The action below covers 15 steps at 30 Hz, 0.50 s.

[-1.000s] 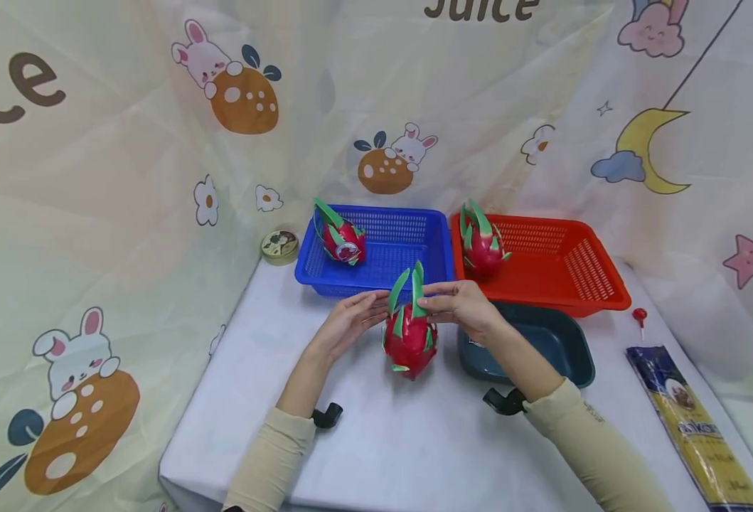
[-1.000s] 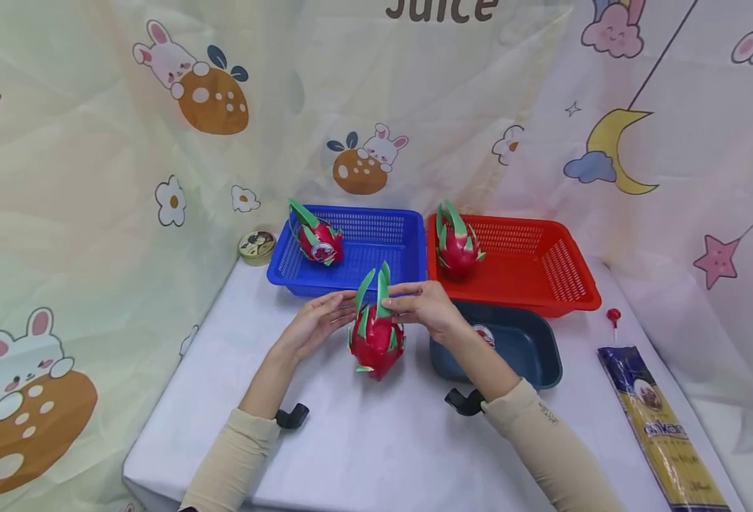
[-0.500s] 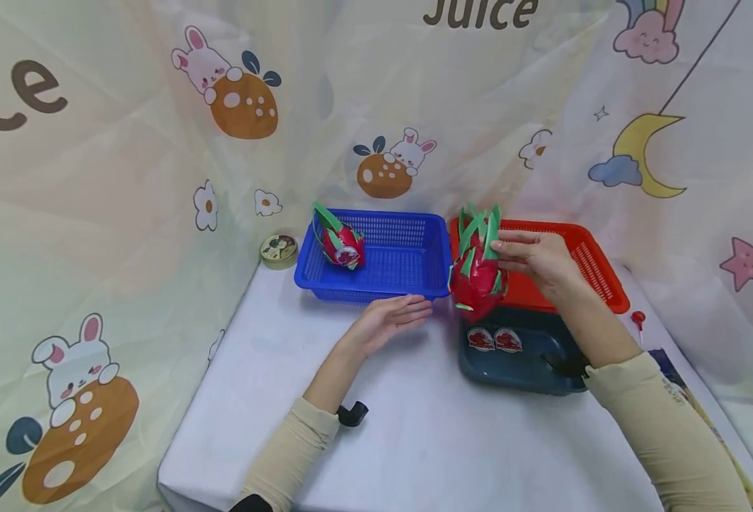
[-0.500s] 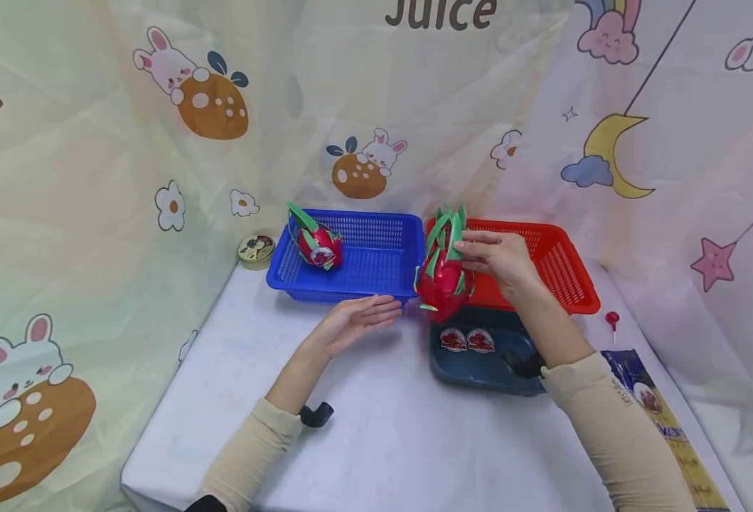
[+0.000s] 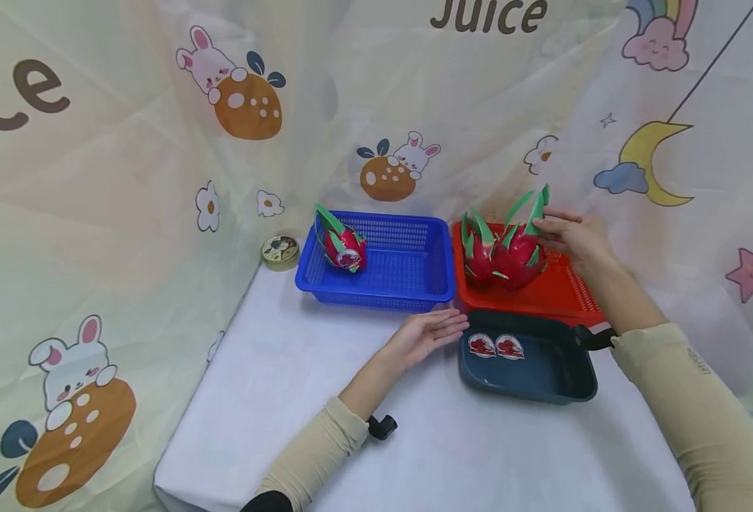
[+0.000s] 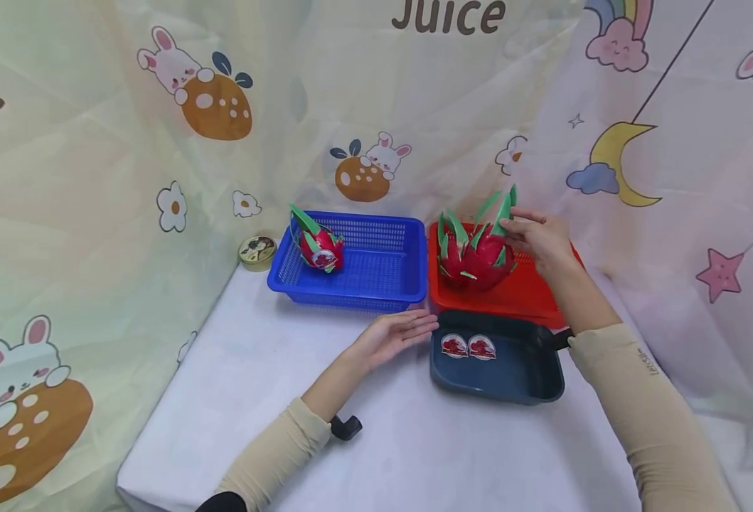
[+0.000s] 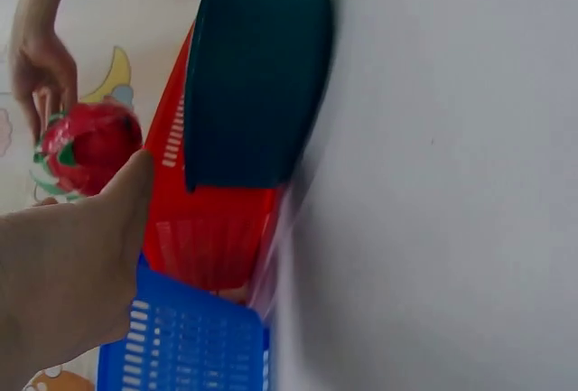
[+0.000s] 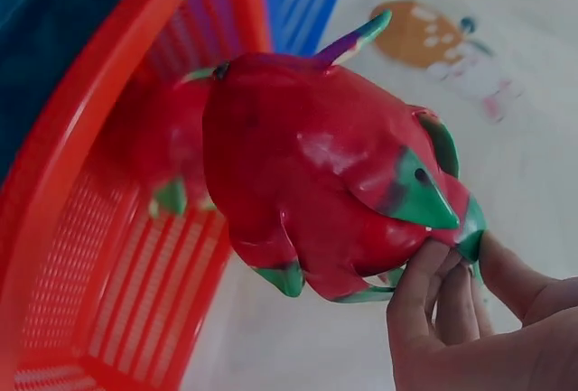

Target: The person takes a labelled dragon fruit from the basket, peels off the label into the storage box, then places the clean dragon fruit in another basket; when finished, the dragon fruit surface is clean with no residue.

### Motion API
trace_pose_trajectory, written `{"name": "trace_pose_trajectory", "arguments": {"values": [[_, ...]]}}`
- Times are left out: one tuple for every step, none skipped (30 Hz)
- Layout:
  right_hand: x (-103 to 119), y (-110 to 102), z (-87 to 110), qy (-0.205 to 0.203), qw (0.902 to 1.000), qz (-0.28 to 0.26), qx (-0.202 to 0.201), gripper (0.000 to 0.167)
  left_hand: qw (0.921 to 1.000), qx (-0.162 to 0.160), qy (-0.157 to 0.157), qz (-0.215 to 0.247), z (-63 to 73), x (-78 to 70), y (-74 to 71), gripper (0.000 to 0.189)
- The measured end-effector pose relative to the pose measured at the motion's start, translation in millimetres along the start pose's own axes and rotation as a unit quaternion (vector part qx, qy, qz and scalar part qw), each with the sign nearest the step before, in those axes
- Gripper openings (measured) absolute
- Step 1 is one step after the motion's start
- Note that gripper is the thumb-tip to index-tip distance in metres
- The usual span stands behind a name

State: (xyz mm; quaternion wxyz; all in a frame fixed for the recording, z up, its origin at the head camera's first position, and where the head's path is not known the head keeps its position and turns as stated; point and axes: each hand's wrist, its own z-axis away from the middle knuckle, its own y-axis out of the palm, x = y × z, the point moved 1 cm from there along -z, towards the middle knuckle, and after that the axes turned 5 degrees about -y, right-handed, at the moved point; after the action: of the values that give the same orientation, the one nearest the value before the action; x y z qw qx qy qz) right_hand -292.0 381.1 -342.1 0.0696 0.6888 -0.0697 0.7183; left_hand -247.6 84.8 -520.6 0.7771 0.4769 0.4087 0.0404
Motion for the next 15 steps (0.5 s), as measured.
{"name": "trace_pose_trajectory", "arguments": {"values": [[-0.1,-2.6,-4.4,0.003,1.0000,0.000,-0.003,0.057,1.0000,-0.002,-0.002,0.007,-2.7,2.7,1.4,0.049],[0.0,-5.0,-8.3,0.008,0.9999,0.003,-0.007,0.060,0.9999,-0.004,0.000,0.014,-5.4,5.1,2.8,0.050],[0.1,-7.5,-12.4,0.012,0.9998,0.009,-0.011,0.062,0.9998,-0.006,0.001,0.021,-8.2,7.0,4.2,0.051],[0.0,-10.1,-16.4,0.016,0.9996,0.016,-0.015,0.063,0.9996,-0.008,0.003,0.026,-11.1,8.3,5.6,0.052],[-0.6,-12.4,-20.3,0.019,0.9994,0.024,-0.018,0.066,0.9994,-0.013,0.005,0.031,-13.7,9.4,7.1,0.052],[-1.2,-14.4,-23.7,0.022,0.9990,0.033,-0.021,0.069,0.9992,-0.016,0.008,0.036,-16.3,10.2,8.3,0.051],[-2.2,-16.3,-27.0,0.024,0.9984,0.043,-0.027,0.069,0.9990,-0.020,0.011,0.039,-18.6,10.7,9.3,0.051],[-3.7,-18.0,-30.5,0.026,0.9978,0.051,-0.033,0.070,0.9987,-0.023,0.013,0.043,-20.4,10.9,10.3,0.051],[-5.6,-19.2,-34.2,0.027,0.9972,0.057,-0.040,0.070,0.9985,-0.027,0.016,0.045,-22.0,11.0,10.9,0.050],[-7.9,-20.1,-37.8,0.028,0.9963,0.065,-0.048,0.069,0.9983,-0.029,0.020,0.046,-23.3,11.0,11.3,0.050],[-10.4,-20.6,-41.5,0.029,0.9951,0.076,-0.056,0.067,0.9980,-0.033,0.024,0.048,-24.3,10.8,11.5,0.049],[-13.2,-20.8,-45.2,0.031,0.9937,0.087,-0.063,0.065,0.9976,-0.038,0.027,0.051,-25.2,10.7,11.3,0.049],[-16.0,-20.8,-48.9,0.034,0.9923,0.095,-0.071,0.062,0.9973,-0.042,0.032,0.051,-25.7,10.5,11.3,0.048],[-18.8,-20.8,-52.6,0.037,0.9908,0.105,-0.078,0.060,0.9969,-0.047,0.034,0.053,-26.2,10.2,11.0,0.048],[-21.4,-20.9,-56.2,0.042,0.9889,0.114,-0.086,0.057,0.9966,-0.050,0.036,0.054,-26.9,9.9,10.6,0.048]]}}
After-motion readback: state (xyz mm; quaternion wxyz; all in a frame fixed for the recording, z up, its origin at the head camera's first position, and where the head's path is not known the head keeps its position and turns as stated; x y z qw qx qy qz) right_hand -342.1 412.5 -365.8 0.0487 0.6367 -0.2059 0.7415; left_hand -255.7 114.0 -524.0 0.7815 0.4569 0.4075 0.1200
